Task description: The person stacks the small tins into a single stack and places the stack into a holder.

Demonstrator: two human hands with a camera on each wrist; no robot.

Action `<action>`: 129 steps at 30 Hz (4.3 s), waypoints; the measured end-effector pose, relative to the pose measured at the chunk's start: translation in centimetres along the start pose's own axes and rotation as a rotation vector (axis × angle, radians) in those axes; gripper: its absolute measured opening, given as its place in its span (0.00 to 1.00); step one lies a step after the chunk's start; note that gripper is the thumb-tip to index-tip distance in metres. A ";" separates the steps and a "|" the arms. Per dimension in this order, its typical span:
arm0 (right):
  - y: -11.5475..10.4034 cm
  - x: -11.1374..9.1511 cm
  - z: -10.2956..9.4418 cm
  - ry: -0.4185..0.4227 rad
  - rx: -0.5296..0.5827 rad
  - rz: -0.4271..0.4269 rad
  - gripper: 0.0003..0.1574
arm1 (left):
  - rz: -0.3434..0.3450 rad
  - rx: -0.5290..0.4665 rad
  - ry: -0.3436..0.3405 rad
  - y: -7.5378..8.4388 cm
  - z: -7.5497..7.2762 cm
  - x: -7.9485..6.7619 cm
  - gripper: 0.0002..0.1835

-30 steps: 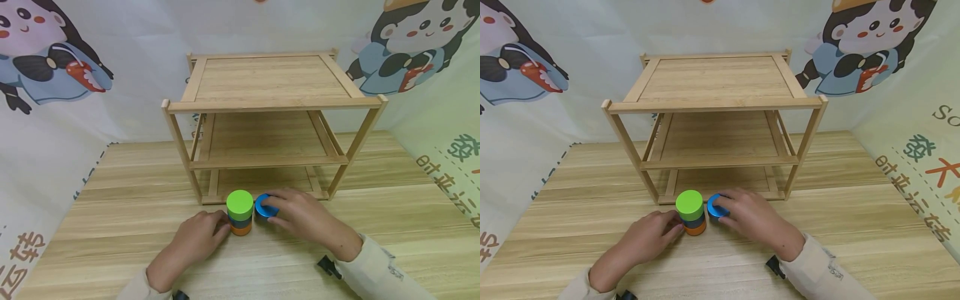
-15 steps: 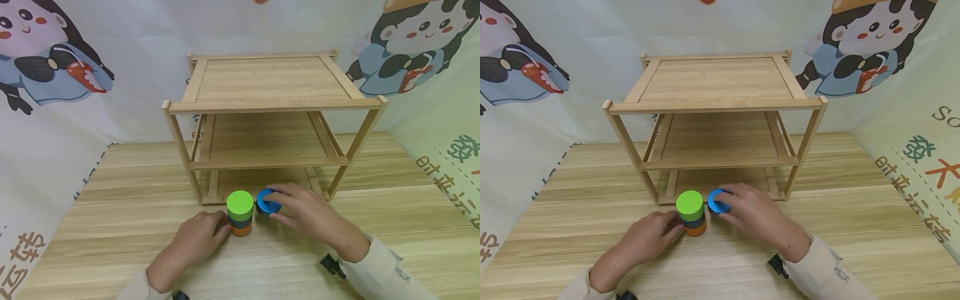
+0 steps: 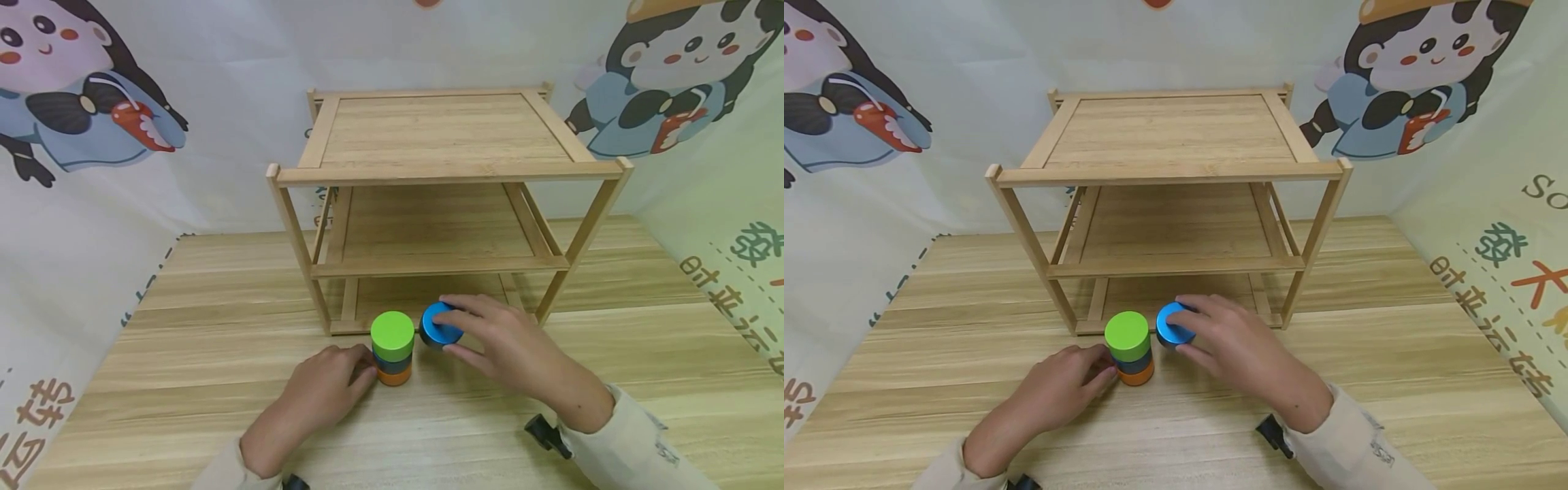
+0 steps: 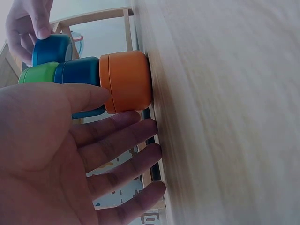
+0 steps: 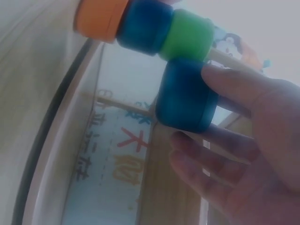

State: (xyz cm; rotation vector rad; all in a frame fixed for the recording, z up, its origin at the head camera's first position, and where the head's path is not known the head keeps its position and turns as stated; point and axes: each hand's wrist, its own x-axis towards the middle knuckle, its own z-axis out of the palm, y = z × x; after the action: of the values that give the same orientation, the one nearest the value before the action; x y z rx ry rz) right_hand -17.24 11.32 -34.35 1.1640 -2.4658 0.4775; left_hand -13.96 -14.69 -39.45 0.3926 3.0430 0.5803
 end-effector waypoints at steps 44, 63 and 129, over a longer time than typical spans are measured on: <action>-1.6 0.4 -1.9 0.168 0.065 -0.093 0.25 | 0.014 -0.008 -0.004 -0.5 0.1 -0.2 0.11; -2.6 1.9 -1.5 0.153 0.030 -0.133 0.30 | 0.036 -0.006 0.004 -0.3 0.1 -0.3 0.12; -3.3 3.1 0.7 0.022 0.199 -0.037 0.30 | 0.028 -0.001 -0.006 -0.4 0.2 -0.1 0.11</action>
State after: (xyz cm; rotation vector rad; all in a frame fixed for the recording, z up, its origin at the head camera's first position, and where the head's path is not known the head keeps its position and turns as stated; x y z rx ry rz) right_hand -16.61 6.96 -33.02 1.2707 -2.4168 0.7350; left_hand -13.96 -15.00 -39.74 0.4364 3.0366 0.5811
